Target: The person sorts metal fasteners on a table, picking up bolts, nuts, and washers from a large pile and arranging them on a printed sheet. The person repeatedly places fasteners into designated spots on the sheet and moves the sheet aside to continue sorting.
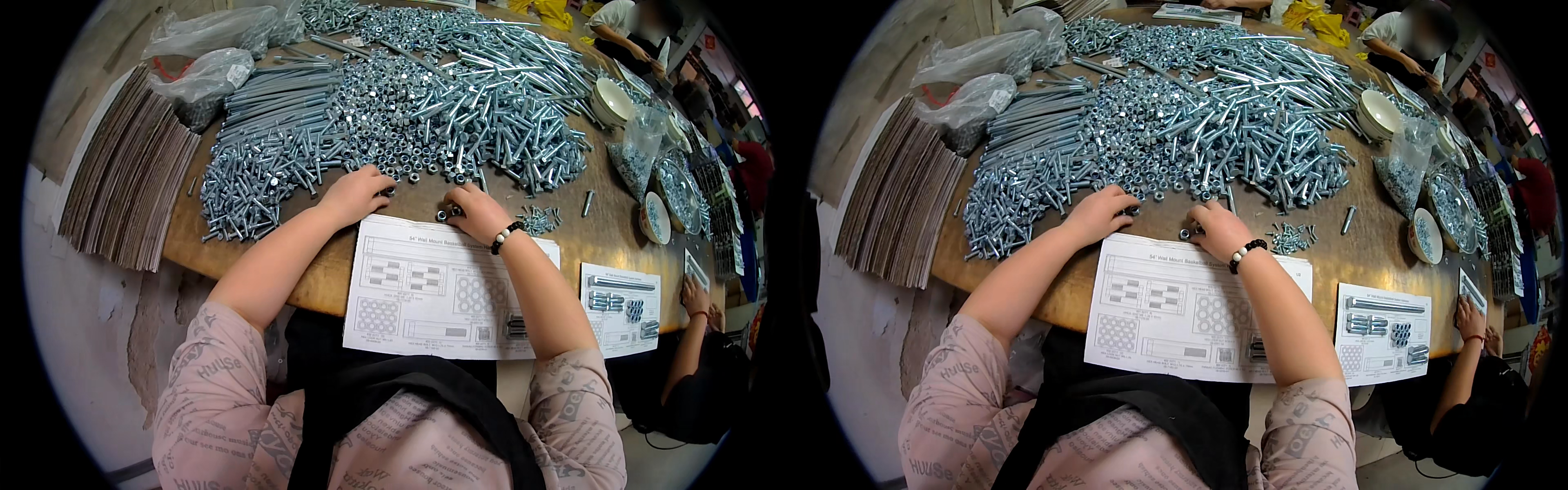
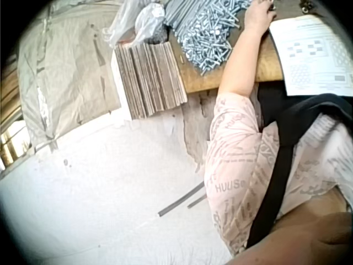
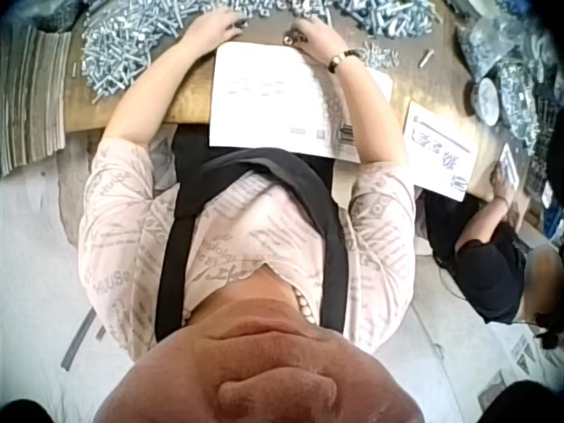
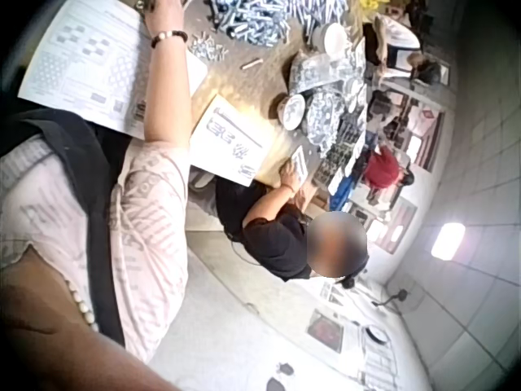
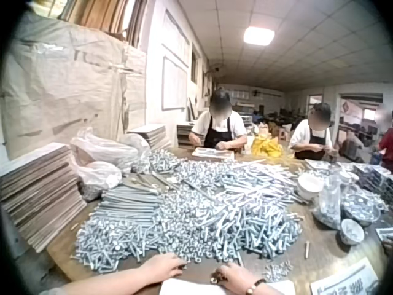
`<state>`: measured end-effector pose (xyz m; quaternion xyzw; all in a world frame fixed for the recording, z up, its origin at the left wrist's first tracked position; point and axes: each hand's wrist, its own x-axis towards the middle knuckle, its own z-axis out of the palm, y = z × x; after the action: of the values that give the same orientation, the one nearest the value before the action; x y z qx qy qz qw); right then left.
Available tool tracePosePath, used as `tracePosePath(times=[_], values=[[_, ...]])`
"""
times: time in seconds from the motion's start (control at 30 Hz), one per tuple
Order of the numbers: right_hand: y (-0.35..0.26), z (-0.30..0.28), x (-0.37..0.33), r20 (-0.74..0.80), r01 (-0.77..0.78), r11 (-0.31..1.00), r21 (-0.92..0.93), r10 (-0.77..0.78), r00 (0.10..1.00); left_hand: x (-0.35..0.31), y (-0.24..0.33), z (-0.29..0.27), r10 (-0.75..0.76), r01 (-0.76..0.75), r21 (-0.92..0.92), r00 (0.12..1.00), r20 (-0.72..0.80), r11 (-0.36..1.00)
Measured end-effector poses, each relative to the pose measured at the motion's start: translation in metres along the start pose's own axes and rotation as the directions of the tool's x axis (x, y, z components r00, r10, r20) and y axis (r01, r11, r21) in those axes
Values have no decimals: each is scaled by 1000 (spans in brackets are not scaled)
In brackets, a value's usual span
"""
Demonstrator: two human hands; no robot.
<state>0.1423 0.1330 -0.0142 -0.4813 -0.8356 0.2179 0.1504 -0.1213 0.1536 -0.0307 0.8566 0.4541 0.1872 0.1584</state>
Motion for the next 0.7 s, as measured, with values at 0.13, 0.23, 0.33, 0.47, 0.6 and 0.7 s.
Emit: tracePosePath(times=[0.13, 0.23, 0.33, 0.47, 0.6, 0.7], values=[[7, 1, 9, 90, 36, 999, 24, -38, 995, 0, 4, -2, -13, 10, 56, 998, 60, 998], [7, 5, 12, 9, 21, 1000, 5, -21, 1000, 0, 6, -3, -30, 25, 88, 998, 64, 996], [2, 7, 12, 2, 36, 999, 0, -36, 999, 0, 4, 0, -59, 53, 111, 997, 55, 992], [-3, 6, 10, 91, 125, 992, -26, -122, 988, 0, 15, -5, -124, 124, 105, 992, -5, 987], [-1, -3, -5, 34, 79, 996, -40, -78, 996, 0, 49, -7, -119, 112, -69, 987, -105, 991], [-4, -22, -41, -97, 56, 997, 47, -51, 994, -13, 93, -2, -8, -2, -221, 999, -44, 975]])
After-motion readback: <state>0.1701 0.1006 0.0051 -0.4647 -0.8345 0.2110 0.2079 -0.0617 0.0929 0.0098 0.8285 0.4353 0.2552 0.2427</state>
